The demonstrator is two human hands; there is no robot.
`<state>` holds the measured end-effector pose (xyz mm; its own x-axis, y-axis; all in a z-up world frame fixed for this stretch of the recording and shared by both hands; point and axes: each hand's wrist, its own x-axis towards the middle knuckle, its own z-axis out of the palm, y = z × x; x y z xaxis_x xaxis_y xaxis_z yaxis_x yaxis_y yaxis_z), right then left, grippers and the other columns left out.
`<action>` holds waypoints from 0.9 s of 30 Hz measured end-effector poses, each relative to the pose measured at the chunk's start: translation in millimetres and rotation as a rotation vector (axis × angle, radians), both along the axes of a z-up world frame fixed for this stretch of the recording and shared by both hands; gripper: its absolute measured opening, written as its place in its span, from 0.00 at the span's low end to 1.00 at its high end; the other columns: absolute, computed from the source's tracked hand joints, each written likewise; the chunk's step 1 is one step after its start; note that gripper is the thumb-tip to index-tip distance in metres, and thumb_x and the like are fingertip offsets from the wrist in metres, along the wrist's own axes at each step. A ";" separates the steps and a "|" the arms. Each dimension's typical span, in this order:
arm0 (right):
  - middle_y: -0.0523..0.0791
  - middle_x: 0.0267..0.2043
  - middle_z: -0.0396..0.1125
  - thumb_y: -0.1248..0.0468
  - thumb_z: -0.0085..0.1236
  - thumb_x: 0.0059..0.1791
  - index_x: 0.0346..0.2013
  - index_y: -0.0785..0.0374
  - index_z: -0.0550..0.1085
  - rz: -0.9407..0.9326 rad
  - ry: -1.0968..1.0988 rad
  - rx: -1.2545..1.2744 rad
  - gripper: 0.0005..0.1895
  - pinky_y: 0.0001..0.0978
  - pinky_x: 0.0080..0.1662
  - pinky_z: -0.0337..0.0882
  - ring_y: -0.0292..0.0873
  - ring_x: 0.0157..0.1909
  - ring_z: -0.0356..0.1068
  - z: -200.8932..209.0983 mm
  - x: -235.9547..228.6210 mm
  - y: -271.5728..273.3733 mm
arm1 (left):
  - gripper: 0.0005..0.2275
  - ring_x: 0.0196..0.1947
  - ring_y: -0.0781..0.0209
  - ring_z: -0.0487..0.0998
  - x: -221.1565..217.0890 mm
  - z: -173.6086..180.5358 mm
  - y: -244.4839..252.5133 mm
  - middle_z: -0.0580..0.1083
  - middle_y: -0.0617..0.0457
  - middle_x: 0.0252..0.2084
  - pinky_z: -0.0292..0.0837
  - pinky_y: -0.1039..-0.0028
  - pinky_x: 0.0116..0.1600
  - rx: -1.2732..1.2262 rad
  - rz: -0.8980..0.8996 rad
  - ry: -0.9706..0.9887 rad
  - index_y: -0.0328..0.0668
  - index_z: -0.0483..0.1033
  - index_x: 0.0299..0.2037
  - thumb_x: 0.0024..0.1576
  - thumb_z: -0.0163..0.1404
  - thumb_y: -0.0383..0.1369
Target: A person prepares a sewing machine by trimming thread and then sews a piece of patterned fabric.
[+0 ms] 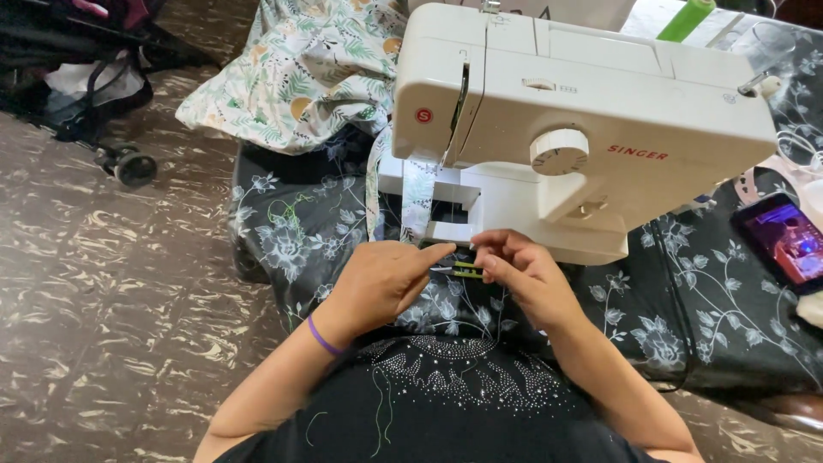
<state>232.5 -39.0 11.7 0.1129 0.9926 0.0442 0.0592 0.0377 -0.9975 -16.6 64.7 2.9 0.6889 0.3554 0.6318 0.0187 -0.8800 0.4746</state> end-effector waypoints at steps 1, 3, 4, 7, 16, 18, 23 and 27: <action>0.48 0.32 0.71 0.61 0.62 0.55 0.57 0.74 0.77 0.021 -0.084 0.034 0.21 0.31 0.43 0.75 0.37 0.36 0.70 6.0 -1.5 6.0 | 0.16 0.29 0.37 0.79 2.6 -8.1 0.5 0.76 0.40 0.27 0.74 0.50 0.33 0.096 0.040 0.092 0.35 0.75 0.62 0.65 0.45 0.28; 0.47 0.34 0.73 0.60 0.69 0.50 0.57 0.69 0.78 -0.003 -0.146 0.049 0.24 0.31 0.44 0.76 0.37 0.37 0.71 -3.7 -2.7 17.8 | 0.16 0.29 0.39 0.79 8.5 -19.9 -0.1 0.75 0.42 0.27 0.74 0.52 0.33 0.096 0.062 0.128 0.35 0.75 0.62 0.65 0.46 0.27; 0.46 0.36 0.76 0.59 0.77 0.45 0.58 0.65 0.79 -0.022 -0.209 0.070 0.29 0.31 0.44 0.77 0.36 0.38 0.72 -8.4 -3.5 24.9 | 0.16 0.29 0.40 0.79 11.0 -25.6 0.1 0.75 0.44 0.27 0.74 0.54 0.33 0.102 0.088 0.163 0.36 0.76 0.61 0.64 0.46 0.26; 0.44 0.31 0.75 0.59 0.77 0.46 0.47 0.61 0.84 -0.077 -0.479 0.056 0.17 0.31 0.39 0.78 0.39 0.33 0.72 1.7 -7.7 49.4 | 0.15 0.32 0.39 0.80 12.1 -20.1 -1.8 0.77 0.43 0.29 0.75 0.51 0.34 0.108 0.101 0.224 0.39 0.76 0.61 0.65 0.47 0.29; 0.50 0.20 0.67 0.55 0.69 0.54 0.26 0.65 0.79 -0.358 -0.821 0.166 0.18 0.46 0.33 0.71 0.53 0.26 0.69 -21.8 28.7 116.8 | 0.13 0.40 0.41 0.85 16.7 -52.2 47.2 0.82 0.49 0.34 0.79 0.51 0.43 -0.141 0.360 0.367 0.59 0.82 0.54 0.66 0.46 0.43; 0.46 0.18 0.66 0.58 0.67 0.53 0.24 0.62 0.77 -0.405 -0.877 0.127 0.16 0.42 0.32 0.71 0.49 0.24 0.68 -45.6 46.1 134.7 | 0.13 0.39 0.40 0.85 21.1 -63.9 69.6 0.82 0.50 0.33 0.78 0.51 0.41 -0.197 0.448 0.318 0.64 0.82 0.54 0.66 0.46 0.46; 0.41 0.17 0.63 0.62 0.64 0.51 0.22 0.58 0.74 -0.456 -0.939 0.124 0.14 0.39 0.33 0.71 0.46 0.22 0.66 -59.7 55.5 142.4 | 0.12 0.30 0.44 0.83 36.1 -51.5 102.1 0.77 0.57 0.19 0.79 0.62 0.37 -0.283 0.559 -0.065 0.56 0.85 0.41 0.67 0.47 0.44; 0.41 0.17 0.62 0.63 0.63 0.51 0.20 0.57 0.72 -0.455 -0.948 0.201 0.15 0.40 0.35 0.70 0.46 0.22 0.64 -58.8 54.7 143.0 | 0.12 0.25 0.56 0.83 40.8 -30.0 104.2 0.77 0.61 0.18 0.78 0.70 0.35 -0.320 0.568 -0.312 0.52 0.86 0.46 0.69 0.47 0.40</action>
<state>287.2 104.1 -47.1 0.3042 0.8309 0.4659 0.8569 -0.0249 -0.5149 24.2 168.9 -27.0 0.1469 0.8055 0.5741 0.2539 -0.5917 0.7652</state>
